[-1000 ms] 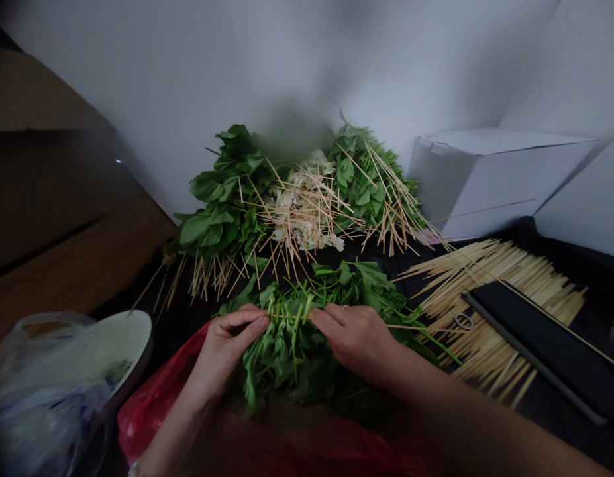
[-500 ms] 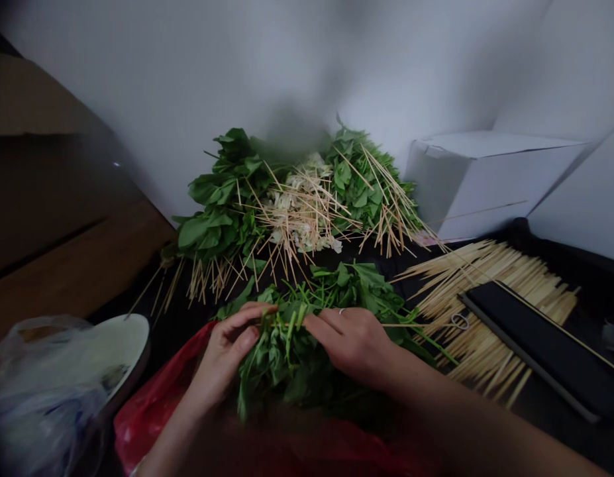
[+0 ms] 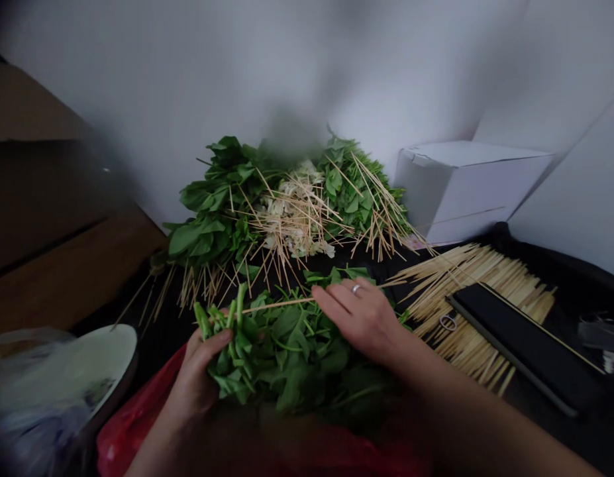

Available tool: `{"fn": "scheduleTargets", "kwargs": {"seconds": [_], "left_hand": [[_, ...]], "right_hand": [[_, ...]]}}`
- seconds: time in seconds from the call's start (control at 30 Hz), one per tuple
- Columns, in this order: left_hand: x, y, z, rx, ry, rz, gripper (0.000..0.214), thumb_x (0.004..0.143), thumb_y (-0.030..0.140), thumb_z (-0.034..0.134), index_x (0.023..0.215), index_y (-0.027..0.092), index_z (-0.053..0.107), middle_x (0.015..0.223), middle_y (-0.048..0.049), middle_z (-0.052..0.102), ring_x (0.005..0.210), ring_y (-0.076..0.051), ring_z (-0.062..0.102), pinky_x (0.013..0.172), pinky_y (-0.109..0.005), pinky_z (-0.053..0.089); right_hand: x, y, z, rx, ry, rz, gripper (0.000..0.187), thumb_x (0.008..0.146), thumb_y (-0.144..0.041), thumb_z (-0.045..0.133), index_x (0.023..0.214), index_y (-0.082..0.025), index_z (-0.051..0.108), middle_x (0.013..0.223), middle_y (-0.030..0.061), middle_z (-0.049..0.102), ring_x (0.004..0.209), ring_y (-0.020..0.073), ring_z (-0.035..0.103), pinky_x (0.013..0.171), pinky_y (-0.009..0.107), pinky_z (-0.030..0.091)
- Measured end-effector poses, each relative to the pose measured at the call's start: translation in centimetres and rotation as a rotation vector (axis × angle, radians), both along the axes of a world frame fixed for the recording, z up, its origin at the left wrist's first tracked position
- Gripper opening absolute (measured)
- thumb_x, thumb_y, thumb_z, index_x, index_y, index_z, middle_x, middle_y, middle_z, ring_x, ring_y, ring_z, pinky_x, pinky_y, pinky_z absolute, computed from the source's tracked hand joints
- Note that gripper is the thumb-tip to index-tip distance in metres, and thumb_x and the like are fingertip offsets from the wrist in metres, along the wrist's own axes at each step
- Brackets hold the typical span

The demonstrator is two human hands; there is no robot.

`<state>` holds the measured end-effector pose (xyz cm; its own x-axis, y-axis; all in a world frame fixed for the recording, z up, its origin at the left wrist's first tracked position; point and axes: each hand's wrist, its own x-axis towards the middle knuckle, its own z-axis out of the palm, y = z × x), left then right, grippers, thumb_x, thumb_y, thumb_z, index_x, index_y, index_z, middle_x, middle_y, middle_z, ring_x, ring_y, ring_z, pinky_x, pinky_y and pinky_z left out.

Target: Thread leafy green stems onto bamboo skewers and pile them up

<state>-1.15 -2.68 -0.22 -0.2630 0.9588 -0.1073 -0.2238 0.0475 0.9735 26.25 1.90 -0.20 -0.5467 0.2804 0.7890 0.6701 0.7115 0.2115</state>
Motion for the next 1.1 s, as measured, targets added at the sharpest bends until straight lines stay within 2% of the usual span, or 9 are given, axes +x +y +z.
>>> {"fn": "scheduleTargets", "kwargs": {"seconds": [0.13,0.27,0.47,0.57,0.67,0.77,0.87,0.97,1.1], "left_hand": [[0.4,0.5,0.8,-0.048,-0.148,-0.022,0.029,0.060,0.033,0.081,0.079,0.016,0.069,0.063,-0.0020,0.072,0.063,-0.025,0.073,0.056,-0.031,0.058],[0.9,0.5,1.0,-0.039,-0.175,-0.052,0.030,0.060,0.033,0.083,0.083,0.017,0.071,0.075,-0.0023,0.077,0.073,-0.025,0.075,0.064,-0.032,0.060],[-0.1,0.7,-0.8,0.072,-0.180,-0.215,0.047,0.062,0.056,0.082,0.092,0.020,0.074,0.092,-0.0091,0.077,0.094,-0.032,0.072,0.080,-0.040,0.058],[-0.4,0.5,-1.8,0.075,-0.143,-0.264,0.061,0.057,0.059,0.085,0.104,0.022,0.071,0.102,-0.0106,0.076,0.102,-0.033,0.069,0.087,-0.042,0.054],[0.0,0.1,-1.9,0.104,-0.087,-0.369,0.063,0.060,0.057,0.085,0.108,0.021,0.069,0.104,-0.0122,0.074,0.103,-0.033,0.067,0.092,-0.044,0.051],[0.6,0.0,-1.2,0.200,-0.044,-0.497,0.053,0.067,0.055,0.082,0.105,0.019,0.071,0.104,-0.0129,0.072,0.096,-0.030,0.067,0.090,-0.043,0.051],[1.0,0.1,-0.4,0.237,-0.040,-0.567,0.051,0.079,0.051,0.074,0.120,0.022,0.067,0.106,-0.0109,0.070,0.093,-0.024,0.064,0.086,-0.036,0.050],[1.1,0.3,0.0,0.206,-0.045,-0.590,0.053,0.083,0.042,0.072,0.132,0.024,0.061,0.101,-0.0079,0.070,0.087,-0.020,0.064,0.081,-0.030,0.049],[1.3,0.3,0.3,0.174,-0.021,-0.559,0.042,0.087,0.038,0.069,0.125,0.024,0.065,0.098,-0.0061,0.070,0.087,-0.018,0.063,0.082,-0.029,0.048]], "right_hand": [[1.2,1.1,0.1,-0.028,0.006,-0.126,0.035,0.093,-0.005,0.043,0.123,-0.012,0.060,0.098,0.0116,0.070,0.088,0.0216,0.062,0.080,0.038,0.046],[1.6,1.7,-0.3,-0.067,0.034,-0.172,0.034,0.093,-0.007,0.041,0.119,-0.013,0.063,0.101,0.0126,0.069,0.094,0.0238,0.061,0.087,0.040,0.046],[2.3,2.4,-0.6,-0.052,0.109,-0.162,0.036,0.090,-0.005,0.041,0.118,-0.017,0.060,0.102,0.0110,0.069,0.097,0.0251,0.061,0.094,0.043,0.048],[3.1,2.6,-0.5,-0.042,0.140,-0.170,0.036,0.090,-0.006,0.043,0.119,-0.018,0.060,0.105,0.0117,0.069,0.101,0.0267,0.061,0.095,0.044,0.048],[4.0,3.0,-0.2,-0.044,0.181,-0.192,0.034,0.090,-0.009,0.044,0.118,-0.018,0.062,0.106,0.0120,0.070,0.101,0.0279,0.063,0.093,0.045,0.049],[4.6,3.3,0.8,-0.061,0.209,-0.247,0.030,0.092,-0.013,0.044,0.114,-0.018,0.063,0.103,0.0121,0.071,0.095,0.0272,0.065,0.086,0.043,0.052],[5.0,3.6,2.6,-0.089,0.278,-0.278,0.024,0.096,-0.019,0.043,0.108,-0.017,0.064,0.095,0.0106,0.071,0.085,0.0233,0.067,0.076,0.036,0.053],[5.3,4.1,4.7,-0.194,0.394,-0.251,0.028,0.100,-0.027,0.038,0.107,-0.015,0.062,0.083,0.0068,0.071,0.070,0.0161,0.067,0.067,0.029,0.050],[5.2,5.9,7.2,-0.310,0.447,-0.248,0.029,0.099,-0.032,0.037,0.107,-0.017,0.061,0.069,0.0015,0.065,0.053,0.0122,0.058,0.058,0.028,0.044]]}}
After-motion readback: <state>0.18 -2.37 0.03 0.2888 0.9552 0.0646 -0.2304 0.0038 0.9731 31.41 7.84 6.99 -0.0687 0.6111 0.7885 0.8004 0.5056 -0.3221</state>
